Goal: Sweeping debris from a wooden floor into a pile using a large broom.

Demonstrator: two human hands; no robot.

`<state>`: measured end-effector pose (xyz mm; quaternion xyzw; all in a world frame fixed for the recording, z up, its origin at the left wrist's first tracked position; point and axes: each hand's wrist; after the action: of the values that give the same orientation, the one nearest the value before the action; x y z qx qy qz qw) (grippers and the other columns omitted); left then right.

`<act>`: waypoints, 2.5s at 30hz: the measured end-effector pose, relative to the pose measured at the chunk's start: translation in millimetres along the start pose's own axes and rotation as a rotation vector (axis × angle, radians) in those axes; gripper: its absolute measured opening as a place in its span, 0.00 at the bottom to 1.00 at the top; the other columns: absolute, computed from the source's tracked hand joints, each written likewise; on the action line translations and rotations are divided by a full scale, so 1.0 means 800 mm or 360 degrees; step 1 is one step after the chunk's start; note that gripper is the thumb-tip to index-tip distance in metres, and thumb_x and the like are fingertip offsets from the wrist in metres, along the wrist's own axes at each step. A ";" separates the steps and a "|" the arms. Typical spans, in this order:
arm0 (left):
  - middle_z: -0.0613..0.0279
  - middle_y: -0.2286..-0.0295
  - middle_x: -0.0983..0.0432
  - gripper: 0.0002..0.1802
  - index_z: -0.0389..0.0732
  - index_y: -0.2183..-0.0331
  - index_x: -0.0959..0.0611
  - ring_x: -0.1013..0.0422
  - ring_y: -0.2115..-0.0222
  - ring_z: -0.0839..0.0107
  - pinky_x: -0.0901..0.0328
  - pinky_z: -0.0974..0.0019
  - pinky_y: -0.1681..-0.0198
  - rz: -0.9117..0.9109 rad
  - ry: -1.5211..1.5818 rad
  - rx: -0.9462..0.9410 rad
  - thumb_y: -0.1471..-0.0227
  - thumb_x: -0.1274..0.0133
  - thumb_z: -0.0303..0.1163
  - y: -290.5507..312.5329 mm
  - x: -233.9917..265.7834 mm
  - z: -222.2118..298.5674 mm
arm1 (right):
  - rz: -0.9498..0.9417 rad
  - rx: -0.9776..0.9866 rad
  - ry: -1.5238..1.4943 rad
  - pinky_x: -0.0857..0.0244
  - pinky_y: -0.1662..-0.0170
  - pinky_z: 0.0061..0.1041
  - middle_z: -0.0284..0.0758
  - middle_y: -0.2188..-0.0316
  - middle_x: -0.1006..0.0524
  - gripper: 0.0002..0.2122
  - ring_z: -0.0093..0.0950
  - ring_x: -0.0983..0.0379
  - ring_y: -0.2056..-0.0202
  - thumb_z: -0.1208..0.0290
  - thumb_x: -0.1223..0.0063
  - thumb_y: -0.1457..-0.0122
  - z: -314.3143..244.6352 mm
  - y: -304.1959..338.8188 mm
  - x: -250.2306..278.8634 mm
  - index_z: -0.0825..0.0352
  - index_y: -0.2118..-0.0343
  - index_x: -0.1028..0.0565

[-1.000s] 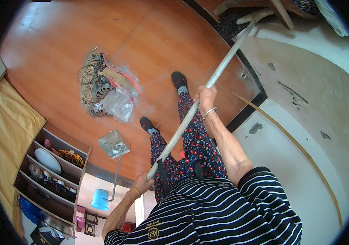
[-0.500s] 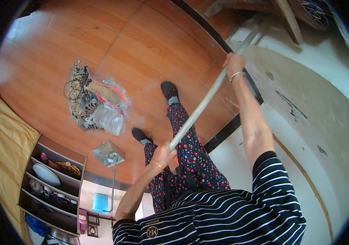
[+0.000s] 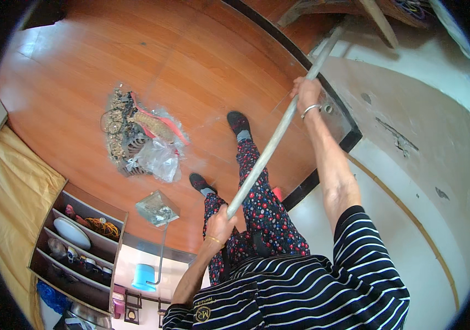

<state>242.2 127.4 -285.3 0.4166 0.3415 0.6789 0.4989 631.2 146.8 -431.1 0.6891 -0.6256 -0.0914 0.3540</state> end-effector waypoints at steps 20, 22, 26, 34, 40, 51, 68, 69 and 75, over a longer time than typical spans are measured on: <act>0.45 0.86 0.31 0.15 0.37 0.76 0.33 0.33 0.83 0.45 0.37 0.51 0.79 0.0316 -0.0476 0.0139 0.58 0.47 0.36 0.475 0.079 -0.287 | -0.0687 -0.1195 -0.0675 0.46 0.86 0.26 0.30 0.90 0.42 0.07 0.23 0.46 0.91 0.79 0.57 0.53 0.154 0.522 0.024 0.65 0.82 0.40; 0.48 0.87 0.32 0.14 0.36 0.77 0.31 0.33 0.85 0.47 0.37 0.54 0.81 0.0236 -0.0291 0.0163 0.60 0.45 0.34 0.498 0.092 -0.295 | -0.0788 -0.1295 -0.0792 0.49 0.86 0.25 0.30 0.91 0.43 0.08 0.23 0.48 0.92 0.77 0.57 0.53 0.162 0.538 0.026 0.64 0.84 0.41; 0.47 0.87 0.31 0.13 0.35 0.78 0.27 0.32 0.85 0.50 0.36 0.56 0.80 -0.0437 0.0487 0.0941 0.63 0.42 0.33 0.522 0.102 -0.311 | -0.1233 -0.1603 -0.1187 0.49 0.80 0.23 0.31 0.91 0.43 0.10 0.22 0.48 0.90 0.72 0.57 0.55 0.166 0.549 0.034 0.62 0.88 0.42; 0.49 0.84 0.30 0.10 0.39 0.77 0.30 0.31 0.82 0.51 0.37 0.55 0.79 0.0771 -0.1000 0.0352 0.62 0.45 0.27 0.532 0.105 -0.332 | -0.1125 -0.1658 -0.1054 0.39 0.71 0.29 0.29 0.90 0.43 0.09 0.23 0.43 0.85 0.74 0.55 0.54 0.171 0.574 0.017 0.62 0.85 0.41; 0.54 0.82 0.31 0.12 0.41 0.76 0.31 0.31 0.81 0.53 0.37 0.57 0.79 0.0919 -0.0990 0.0112 0.65 0.45 0.26 0.471 0.085 -0.329 | -0.0887 -0.1532 -0.1162 0.46 0.81 0.22 0.24 0.92 0.48 0.13 0.19 0.49 0.89 0.77 0.55 0.54 0.155 0.521 0.030 0.59 0.87 0.45; 0.53 0.83 0.31 0.14 0.41 0.76 0.33 0.31 0.81 0.52 0.38 0.54 0.80 0.0805 -0.0803 -0.0085 0.67 0.44 0.27 0.356 0.065 -0.310 | -0.0810 -0.1211 -0.1003 0.45 0.82 0.23 0.25 0.90 0.46 0.09 0.19 0.48 0.89 0.78 0.58 0.53 0.116 0.433 0.038 0.61 0.83 0.44; 0.52 0.88 0.31 0.14 0.42 0.72 0.33 0.31 0.85 0.53 0.37 0.54 0.83 0.0722 -0.0978 -0.0049 0.64 0.45 0.28 0.213 0.105 -0.267 | -0.0475 -0.0912 -0.0746 0.49 0.86 0.23 0.25 0.90 0.47 0.11 0.19 0.51 0.91 0.82 0.56 0.53 0.086 0.310 -0.034 0.60 0.81 0.44; 0.52 0.88 0.31 0.14 0.42 0.72 0.33 0.31 0.85 0.53 0.37 0.54 0.83 0.0677 -0.0971 0.0005 0.64 0.45 0.28 0.204 0.104 -0.267 | -0.0475 -0.0913 -0.0771 0.49 0.86 0.23 0.25 0.91 0.47 0.11 0.18 0.51 0.91 0.82 0.56 0.54 0.086 0.303 -0.031 0.60 0.81 0.44; 0.53 0.88 0.33 0.13 0.42 0.72 0.32 0.32 0.85 0.53 0.39 0.55 0.83 0.0570 -0.0861 -0.0140 0.63 0.46 0.28 0.148 0.068 -0.250 | -0.0409 -0.0891 -0.0732 0.51 0.86 0.22 0.24 0.91 0.48 0.13 0.18 0.51 0.91 0.84 0.55 0.56 0.084 0.249 -0.018 0.59 0.81 0.45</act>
<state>5.6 138.3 -252.7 0.6135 0.0882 0.6345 0.4618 431.1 141.9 -365.2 0.6002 -0.5480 -0.4544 0.3646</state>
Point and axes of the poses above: each hand's wrist, its own y-axis away from the middle knuckle, its own x-axis out of the back of the hand, z = x × y
